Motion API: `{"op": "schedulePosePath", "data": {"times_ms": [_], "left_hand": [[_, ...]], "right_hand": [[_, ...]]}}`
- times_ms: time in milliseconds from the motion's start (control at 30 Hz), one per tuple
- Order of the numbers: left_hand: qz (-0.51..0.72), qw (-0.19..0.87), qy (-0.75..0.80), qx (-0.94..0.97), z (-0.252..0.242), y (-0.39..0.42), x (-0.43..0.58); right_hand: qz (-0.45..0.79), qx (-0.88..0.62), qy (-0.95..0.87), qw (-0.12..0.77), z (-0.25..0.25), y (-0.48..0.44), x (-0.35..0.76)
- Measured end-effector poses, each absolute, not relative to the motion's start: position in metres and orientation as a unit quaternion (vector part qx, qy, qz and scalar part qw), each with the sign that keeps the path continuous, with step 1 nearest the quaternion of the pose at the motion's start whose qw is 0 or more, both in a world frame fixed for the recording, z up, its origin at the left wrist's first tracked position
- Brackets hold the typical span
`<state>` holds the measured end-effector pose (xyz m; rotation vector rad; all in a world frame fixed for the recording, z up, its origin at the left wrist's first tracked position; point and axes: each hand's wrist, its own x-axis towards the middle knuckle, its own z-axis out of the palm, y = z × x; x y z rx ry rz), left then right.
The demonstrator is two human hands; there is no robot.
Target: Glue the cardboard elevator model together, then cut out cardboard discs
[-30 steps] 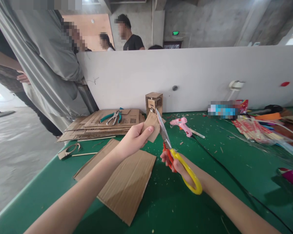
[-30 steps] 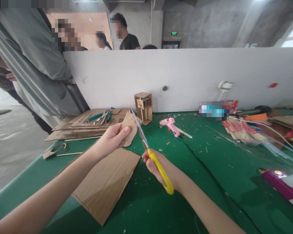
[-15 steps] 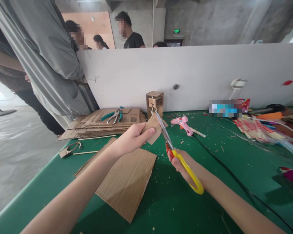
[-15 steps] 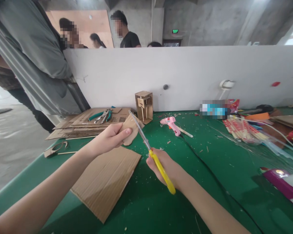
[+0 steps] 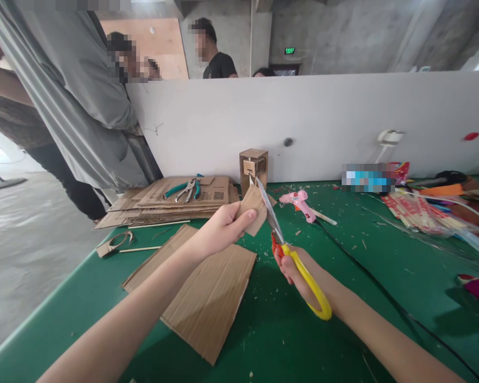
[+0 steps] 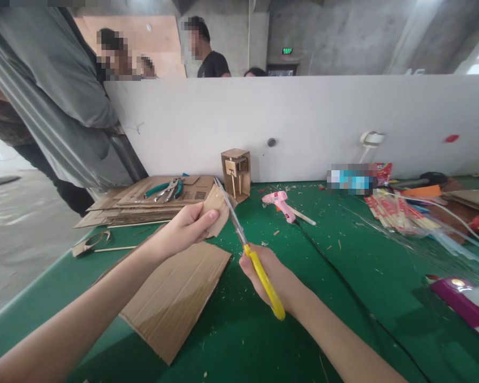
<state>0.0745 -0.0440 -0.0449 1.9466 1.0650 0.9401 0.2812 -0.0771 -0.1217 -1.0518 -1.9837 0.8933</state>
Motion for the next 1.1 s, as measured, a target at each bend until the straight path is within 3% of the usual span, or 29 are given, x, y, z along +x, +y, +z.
{"op": "schedulePosePath", "data": {"times_ms": [433, 800, 1000, 1100], "left_hand": [[0.317, 0.349, 0.401, 0.785, -0.038, -0.04, 0.063], [0.294, 0.371, 0.374, 0.797, -0.035, -0.036, 0.055], [0.501, 0.521, 0.355, 0.593, -0.056, -0.033, 0.086], [0.538, 0.598, 0.314, 0.504, -0.059, -0.034, 0.102]], "right_hand": [[0.413, -0.377, -0.753, 0.346, -0.121, -0.075, 0.283], [0.393, -0.409, -0.755, 0.331, -0.118, -0.076, 0.278], [0.363, -0.425, -0.721, 0.41, -0.129, -0.072, 0.27], [0.367, -0.423, -0.716, 0.418, -0.135, -0.066, 0.268]]}}
